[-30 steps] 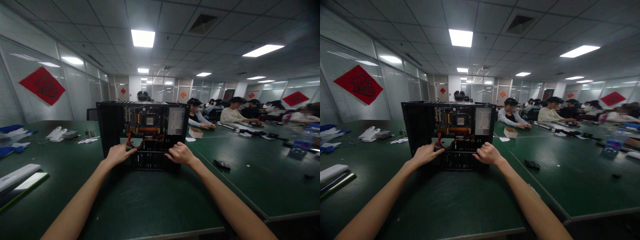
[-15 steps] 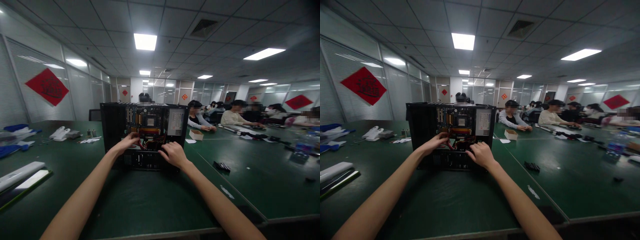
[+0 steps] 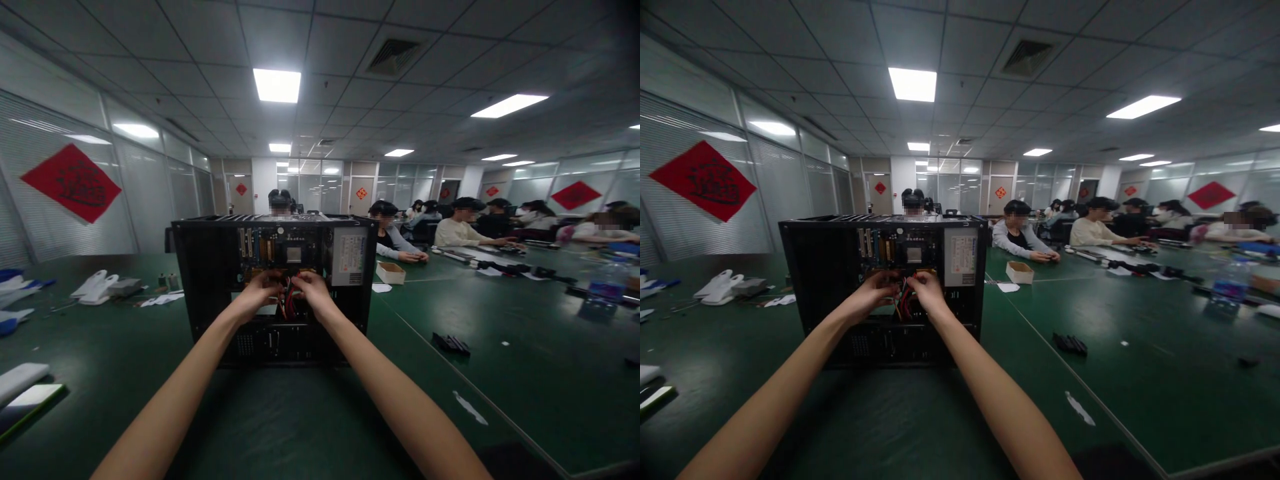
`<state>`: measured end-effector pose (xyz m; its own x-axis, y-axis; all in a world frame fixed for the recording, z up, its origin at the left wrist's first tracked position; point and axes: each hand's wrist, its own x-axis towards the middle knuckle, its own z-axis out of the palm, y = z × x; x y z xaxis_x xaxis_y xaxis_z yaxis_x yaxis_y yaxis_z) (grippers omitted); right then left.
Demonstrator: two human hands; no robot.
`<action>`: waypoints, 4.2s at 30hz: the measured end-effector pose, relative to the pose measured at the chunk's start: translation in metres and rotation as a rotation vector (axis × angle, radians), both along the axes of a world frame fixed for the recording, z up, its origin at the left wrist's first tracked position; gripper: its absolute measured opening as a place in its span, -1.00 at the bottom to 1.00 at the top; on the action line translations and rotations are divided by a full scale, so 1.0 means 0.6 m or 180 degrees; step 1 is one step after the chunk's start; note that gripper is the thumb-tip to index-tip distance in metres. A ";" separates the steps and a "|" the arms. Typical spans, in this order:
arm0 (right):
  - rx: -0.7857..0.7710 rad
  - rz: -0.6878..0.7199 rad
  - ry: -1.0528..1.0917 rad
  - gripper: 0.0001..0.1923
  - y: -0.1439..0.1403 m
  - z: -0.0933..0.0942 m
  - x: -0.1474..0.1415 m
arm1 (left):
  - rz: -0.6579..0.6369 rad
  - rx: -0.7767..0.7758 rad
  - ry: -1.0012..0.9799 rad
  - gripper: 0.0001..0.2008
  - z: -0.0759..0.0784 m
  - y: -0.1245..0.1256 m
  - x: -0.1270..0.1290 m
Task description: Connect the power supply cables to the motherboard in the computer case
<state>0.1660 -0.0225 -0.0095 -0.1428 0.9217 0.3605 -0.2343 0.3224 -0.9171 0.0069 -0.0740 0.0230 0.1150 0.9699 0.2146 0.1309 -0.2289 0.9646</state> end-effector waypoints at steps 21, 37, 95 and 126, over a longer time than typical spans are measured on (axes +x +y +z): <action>0.1877 -0.0912 -0.4252 -0.60 -0.027 0.011 0.039 | -0.0099 0.2161 0.3677 -0.70 -0.028 0.107 -0.032; 0.2109 -0.0777 -0.4872 -0.72 0.000 0.015 0.064 | -0.0405 0.2188 0.4198 -0.65 -0.049 0.126 -0.033; 0.2210 -0.1067 -0.5013 -0.78 0.020 0.008 0.029 | -0.0021 0.1959 0.3426 -0.72 -0.067 0.151 -0.040; 0.1892 -0.0898 -0.4805 -0.73 0.044 -0.004 0.030 | 0.0087 0.1910 0.3525 -0.72 -0.069 0.146 -0.033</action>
